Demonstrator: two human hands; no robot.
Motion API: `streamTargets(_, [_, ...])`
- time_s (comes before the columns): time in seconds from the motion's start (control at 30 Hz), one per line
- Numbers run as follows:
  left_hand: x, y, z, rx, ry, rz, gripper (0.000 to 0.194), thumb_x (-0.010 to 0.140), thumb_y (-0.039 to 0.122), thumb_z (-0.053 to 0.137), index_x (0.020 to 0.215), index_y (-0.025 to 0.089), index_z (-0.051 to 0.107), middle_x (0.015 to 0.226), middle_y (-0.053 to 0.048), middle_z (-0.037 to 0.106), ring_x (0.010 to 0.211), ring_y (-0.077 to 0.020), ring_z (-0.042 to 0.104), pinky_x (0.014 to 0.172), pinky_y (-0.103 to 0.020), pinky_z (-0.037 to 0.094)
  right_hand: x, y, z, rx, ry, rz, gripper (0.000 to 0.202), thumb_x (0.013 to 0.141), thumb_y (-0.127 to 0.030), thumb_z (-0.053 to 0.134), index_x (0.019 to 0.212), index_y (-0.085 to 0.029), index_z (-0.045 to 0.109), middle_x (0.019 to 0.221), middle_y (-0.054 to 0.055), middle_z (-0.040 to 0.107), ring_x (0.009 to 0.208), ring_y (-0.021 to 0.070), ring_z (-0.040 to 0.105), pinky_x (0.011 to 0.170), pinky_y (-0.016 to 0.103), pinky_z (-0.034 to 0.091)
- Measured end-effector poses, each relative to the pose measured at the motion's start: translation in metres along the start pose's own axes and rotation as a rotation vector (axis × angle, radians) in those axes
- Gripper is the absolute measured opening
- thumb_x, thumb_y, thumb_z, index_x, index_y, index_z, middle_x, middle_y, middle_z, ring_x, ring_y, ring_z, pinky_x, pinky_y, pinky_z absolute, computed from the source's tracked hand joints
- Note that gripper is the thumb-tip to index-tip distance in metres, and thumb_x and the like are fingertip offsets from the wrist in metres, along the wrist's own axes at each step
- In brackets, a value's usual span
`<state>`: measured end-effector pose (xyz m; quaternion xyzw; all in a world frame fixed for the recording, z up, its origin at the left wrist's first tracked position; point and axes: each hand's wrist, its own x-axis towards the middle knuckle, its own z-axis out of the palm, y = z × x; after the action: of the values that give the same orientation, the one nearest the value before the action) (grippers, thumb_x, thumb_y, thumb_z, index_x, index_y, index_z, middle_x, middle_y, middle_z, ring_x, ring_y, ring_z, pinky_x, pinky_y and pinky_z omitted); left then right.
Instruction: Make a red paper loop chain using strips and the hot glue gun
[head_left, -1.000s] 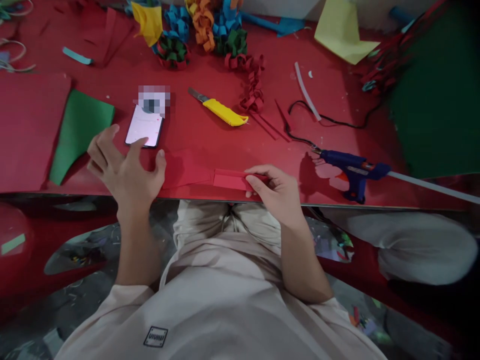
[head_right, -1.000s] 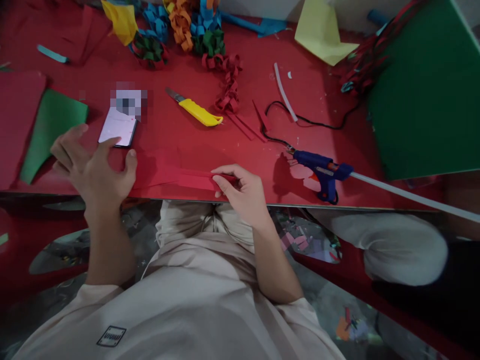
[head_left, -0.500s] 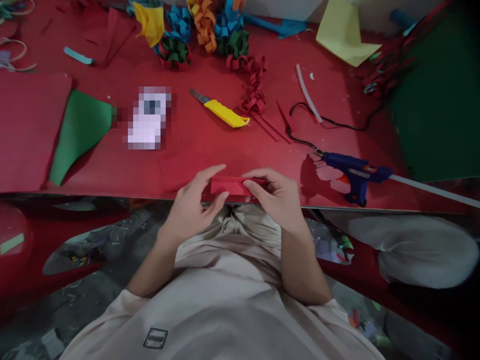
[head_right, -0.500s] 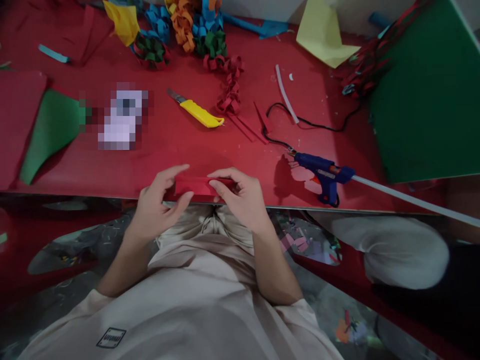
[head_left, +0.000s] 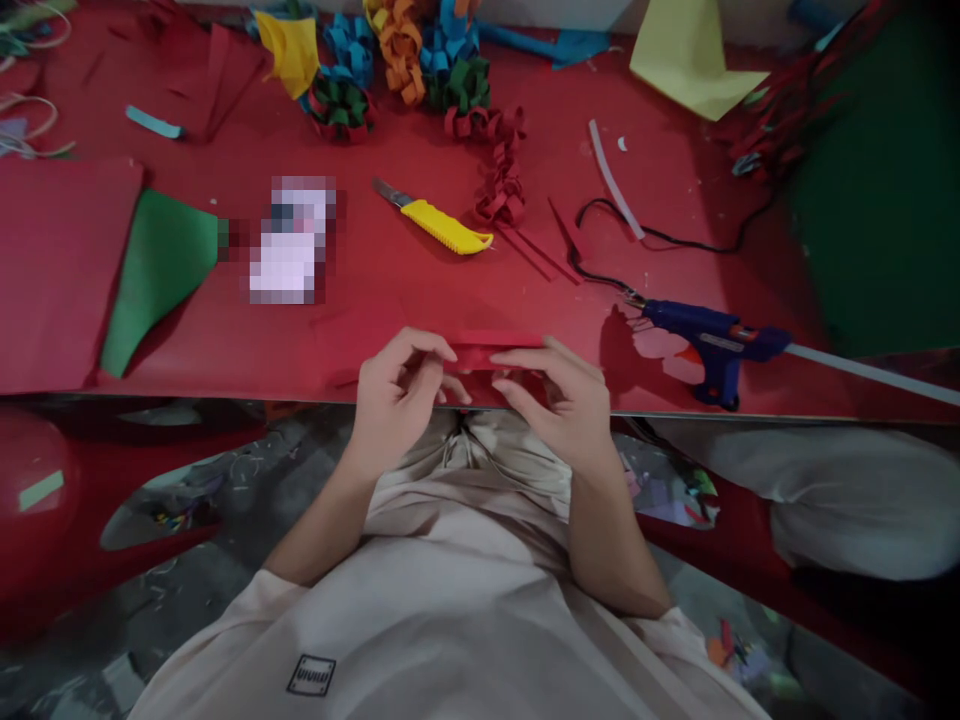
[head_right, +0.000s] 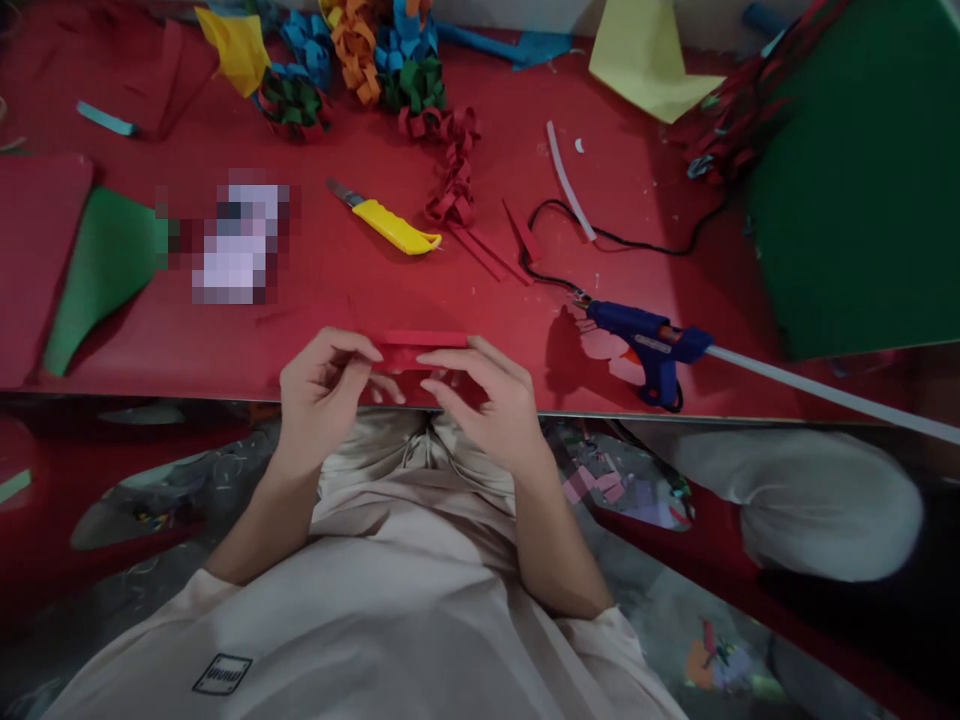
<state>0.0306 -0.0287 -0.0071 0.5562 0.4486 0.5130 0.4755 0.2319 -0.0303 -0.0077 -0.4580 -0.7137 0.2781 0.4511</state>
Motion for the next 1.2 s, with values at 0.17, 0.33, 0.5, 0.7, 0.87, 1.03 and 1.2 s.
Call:
streamTargets(0.17, [0.003, 0.005, -0.010, 0.234, -0.118, 0.099, 0.021, 0.095, 0.028, 0.074, 0.115, 0.023, 0.071, 0.089, -0.002, 0.077, 0.074, -0.0137, 0.076, 0.074, -0.025, 0.063, -0.002, 0.002, -0.003, -0.056, 0.062, 0.029, 0.014, 0.096, -0.028, 0.072, 0.107, -0.027, 0.081, 0.087, 0.003, 0.080, 0.074, 0.0155, 0.071, 0.073, 0.028, 0.057])
streamTargets(0.33, [0.004, 0.001, -0.010, 0.213, -0.121, 0.124, 0.017, 0.097, 0.034, 0.072, 0.108, 0.022, 0.075, 0.082, -0.002, 0.079, 0.069, -0.0148, 0.076, 0.068, -0.025, 0.063, -0.003, 0.006, -0.002, -0.013, 0.045, 0.002, 0.020, 0.095, -0.029, 0.073, 0.114, -0.029, 0.081, 0.093, 0.005, 0.082, 0.079, 0.0176, 0.074, 0.075, 0.031, 0.058])
streamTargets(0.5, [0.004, 0.003, -0.036, 0.422, -0.018, 0.209, 0.025, 0.101, 0.042, 0.065, 0.120, 0.028, 0.072, 0.078, 0.000, 0.075, 0.063, -0.0146, 0.071, 0.069, -0.029, 0.060, -0.003, 0.009, -0.003, 0.001, 0.105, -0.024, 0.012, 0.093, -0.027, 0.075, 0.102, -0.030, 0.084, 0.088, 0.004, 0.081, 0.075, 0.0169, 0.069, 0.069, 0.030, 0.056])
streamTargets(0.7, [0.022, 0.004, -0.117, 1.238, 0.474, 0.309, 0.043, 0.097, 0.043, 0.063, 0.131, 0.017, 0.071, 0.136, -0.021, 0.058, 0.135, -0.0388, 0.051, 0.114, -0.062, 0.036, -0.003, 0.015, -0.003, 0.003, 0.222, 0.088, 0.011, 0.091, -0.036, 0.077, 0.096, -0.030, 0.085, 0.083, 0.004, 0.078, 0.076, 0.0199, 0.069, 0.067, 0.034, 0.054])
streamTargets(0.87, [0.022, 0.001, -0.126, 1.328, 0.347, 0.145, 0.042, 0.091, 0.039, 0.072, 0.132, 0.030, 0.070, 0.159, -0.015, 0.043, 0.150, -0.0455, 0.032, 0.114, -0.068, 0.026, -0.004, 0.016, -0.002, 0.059, 0.215, 0.099, 0.010, 0.092, -0.033, 0.077, 0.096, -0.029, 0.085, 0.085, 0.005, 0.077, 0.075, 0.0191, 0.070, 0.066, 0.033, 0.053])
streamTargets(1.03, [0.019, 0.002, -0.121, 1.325, 0.374, 0.123, 0.041, 0.090, 0.041, 0.072, 0.130, 0.029, 0.071, 0.163, -0.015, 0.039, 0.151, -0.0467, 0.032, 0.113, -0.068, 0.025, -0.006, 0.015, -0.004, 0.021, 0.215, 0.149, 0.013, 0.092, -0.037, 0.076, 0.094, -0.029, 0.085, 0.085, 0.005, 0.077, 0.075, 0.0196, 0.070, 0.066, 0.033, 0.055])
streamTargets(1.2, [0.019, 0.002, -0.122, 1.291, 0.369, 0.109, 0.040, 0.091, 0.041, 0.071, 0.129, 0.030, 0.072, 0.164, -0.013, 0.039, 0.151, -0.0463, 0.030, 0.113, -0.069, 0.023, -0.006, 0.015, -0.005, 0.010, 0.209, 0.151, 0.014, 0.092, -0.038, 0.075, 0.095, -0.029, 0.085, 0.086, 0.005, 0.078, 0.076, 0.0196, 0.070, 0.066, 0.033, 0.055])
